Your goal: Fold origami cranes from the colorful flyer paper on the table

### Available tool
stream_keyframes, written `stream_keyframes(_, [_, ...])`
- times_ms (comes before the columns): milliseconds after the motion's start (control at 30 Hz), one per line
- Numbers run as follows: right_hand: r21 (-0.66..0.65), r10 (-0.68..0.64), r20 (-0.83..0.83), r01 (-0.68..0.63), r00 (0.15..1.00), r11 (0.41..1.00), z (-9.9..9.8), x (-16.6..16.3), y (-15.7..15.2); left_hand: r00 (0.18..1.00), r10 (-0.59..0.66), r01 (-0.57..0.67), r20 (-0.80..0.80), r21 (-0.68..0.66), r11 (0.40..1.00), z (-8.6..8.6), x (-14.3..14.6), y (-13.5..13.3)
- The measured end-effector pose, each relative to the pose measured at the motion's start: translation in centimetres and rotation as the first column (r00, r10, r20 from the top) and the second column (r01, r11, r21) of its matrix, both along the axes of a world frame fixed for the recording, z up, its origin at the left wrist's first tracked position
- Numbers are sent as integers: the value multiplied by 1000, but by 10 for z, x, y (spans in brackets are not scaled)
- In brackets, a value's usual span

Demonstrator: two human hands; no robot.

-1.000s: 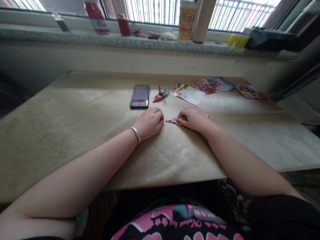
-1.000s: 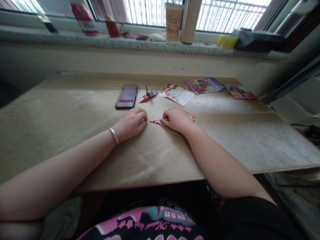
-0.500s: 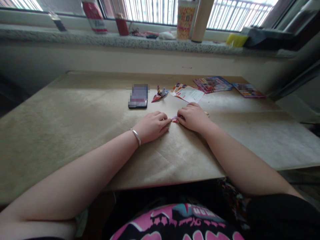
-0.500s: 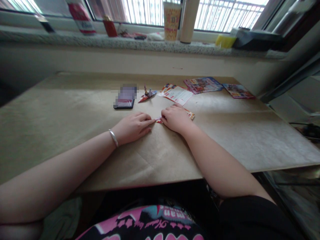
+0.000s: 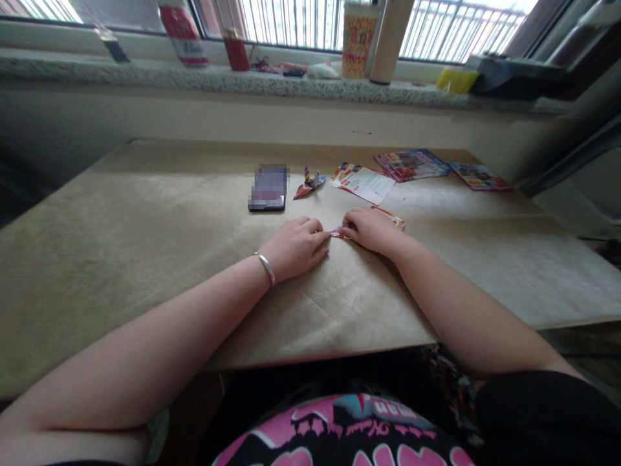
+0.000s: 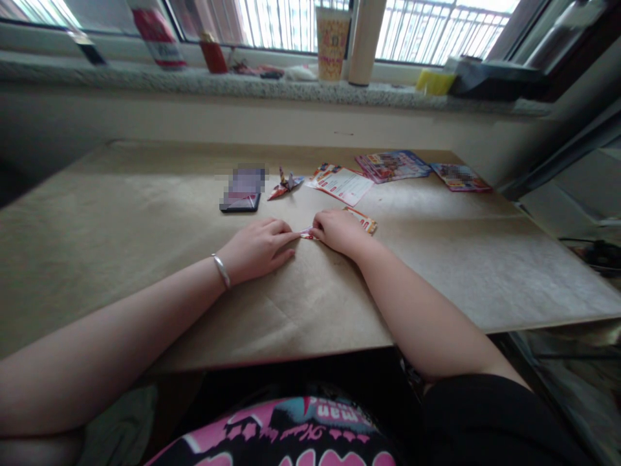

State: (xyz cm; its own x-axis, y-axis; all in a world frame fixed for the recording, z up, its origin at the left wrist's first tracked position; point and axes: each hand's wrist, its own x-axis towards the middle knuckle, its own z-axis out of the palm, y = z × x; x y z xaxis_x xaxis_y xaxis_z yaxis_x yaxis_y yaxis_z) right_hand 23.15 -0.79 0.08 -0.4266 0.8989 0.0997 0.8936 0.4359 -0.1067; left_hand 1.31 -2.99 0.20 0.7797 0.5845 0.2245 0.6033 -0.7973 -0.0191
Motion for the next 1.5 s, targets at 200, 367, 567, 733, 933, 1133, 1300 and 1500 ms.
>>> stream_keyframes(200, [-23,-7,-8,7,1000,1000,0,0,0,999,17,-17,28,-11,1000,-1,0,0])
stream_keyframes(367, [-24,-4,-23,4,1000,1000,0,0,-1,999,48,-48,-5,28,998,2,1,-1])
stream_keyframes(567, [-17,3,-39,-4,999,1000,-2,2,0,993,113,-111,32,-44,993,3,-4,5])
stream_keyframes(733, [-15,-6,-62,5,998,1000,-2,2,-1,995,83,-81,63,-43,996,4,-8,10])
stream_keyframes(933, [0,12,-92,-12,996,1000,-4,3,-1,996,58,-60,68,31,998,3,-6,8])
stream_keyframes(1133, [35,45,-102,-41,994,999,-5,3,-2,988,-65,67,142,-12,998,-7,-6,12])
stream_keyframes(1300, [103,142,-122,-130,982,986,-2,8,-5,975,-189,193,118,-18,981,-11,-10,19])
stream_keyframes(1500, [321,309,-95,-265,946,909,-2,15,0,984,-164,165,71,-9,986,-4,-8,12])
